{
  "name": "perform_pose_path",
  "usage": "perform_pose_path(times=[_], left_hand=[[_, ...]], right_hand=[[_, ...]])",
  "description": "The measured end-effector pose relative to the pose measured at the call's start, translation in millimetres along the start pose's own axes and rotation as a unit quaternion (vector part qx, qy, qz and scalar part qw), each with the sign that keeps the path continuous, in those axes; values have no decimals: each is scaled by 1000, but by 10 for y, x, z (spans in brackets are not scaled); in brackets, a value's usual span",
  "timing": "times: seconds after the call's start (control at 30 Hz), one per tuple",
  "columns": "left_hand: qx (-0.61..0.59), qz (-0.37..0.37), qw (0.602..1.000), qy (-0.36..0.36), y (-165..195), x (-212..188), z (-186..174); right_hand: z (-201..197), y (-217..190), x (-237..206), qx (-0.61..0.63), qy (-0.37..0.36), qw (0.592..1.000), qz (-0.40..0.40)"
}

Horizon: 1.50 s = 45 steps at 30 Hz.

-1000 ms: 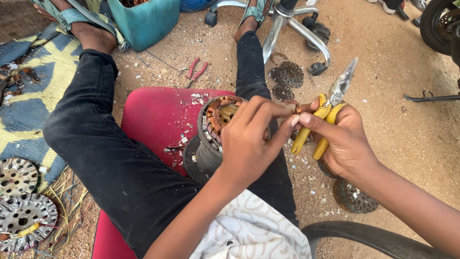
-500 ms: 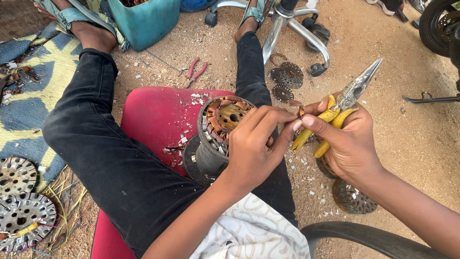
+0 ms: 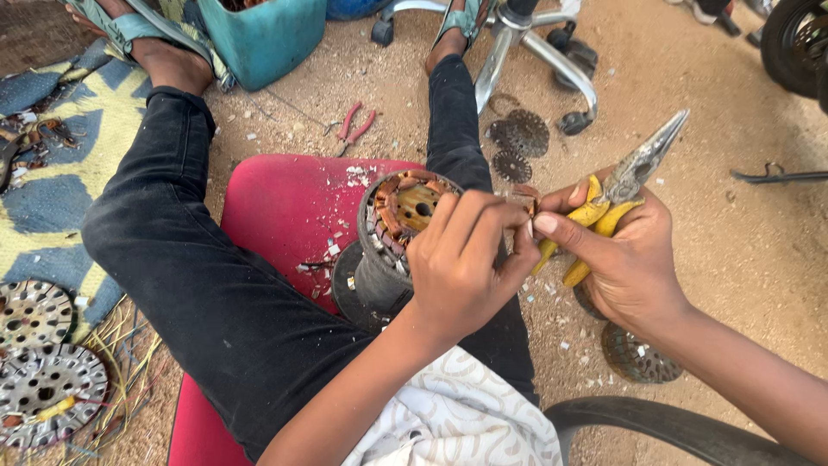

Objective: The person sits on the ground with a motor stator on their lap and uses pliers to pull copper windings and insulation out of the stator slots, dropping extracted pieces aside. They work around the stator repeatedly, turning it to reach different slots, with other dismantled stator parts scattered on the ground nearby.

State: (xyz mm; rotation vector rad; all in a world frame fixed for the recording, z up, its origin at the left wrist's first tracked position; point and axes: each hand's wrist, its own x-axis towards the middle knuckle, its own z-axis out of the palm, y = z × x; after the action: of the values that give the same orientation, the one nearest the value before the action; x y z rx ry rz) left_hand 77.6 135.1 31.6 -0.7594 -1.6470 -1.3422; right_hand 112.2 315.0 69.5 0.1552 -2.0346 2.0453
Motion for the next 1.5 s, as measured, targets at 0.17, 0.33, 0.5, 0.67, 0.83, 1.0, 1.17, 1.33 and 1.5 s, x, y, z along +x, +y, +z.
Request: perform_pose_path(times=[0.17,0.33,0.5,0.67,0.83,1.0,1.17,1.33,1.5], left_hand=[[-54,-60,997,-20,-34,-41,44],[-83,-93,992,-3,-127,-140,85],[-32,-183,980,67,-422,90,-132],[-6,-202,979,37,-635,261,-347],[-88,-244,959,-111,-355,78,-118],[-159,-207,956,-136,-192,129,-148],[-196,-153,960,-128,-118,136,-160],[-172,-195,957,-128,-93,97,-112],[-113,-195,956,-187,-92,107,-120]], right_hand=[[24,-9,-18,-12,-9,1000,-10],[-44,-2,15,6,-24,1000,-9],[-137,20,75,29,32,998,36],[-121,55,91,38,33,997,65],[-101,15,61,42,26,996,75],[-84,0,59,91,4,990,106],[-70,19,39,60,-10,994,92],[-12,91,13,39,-16,997,65],[-1,132,-6,22,-31,998,47]])
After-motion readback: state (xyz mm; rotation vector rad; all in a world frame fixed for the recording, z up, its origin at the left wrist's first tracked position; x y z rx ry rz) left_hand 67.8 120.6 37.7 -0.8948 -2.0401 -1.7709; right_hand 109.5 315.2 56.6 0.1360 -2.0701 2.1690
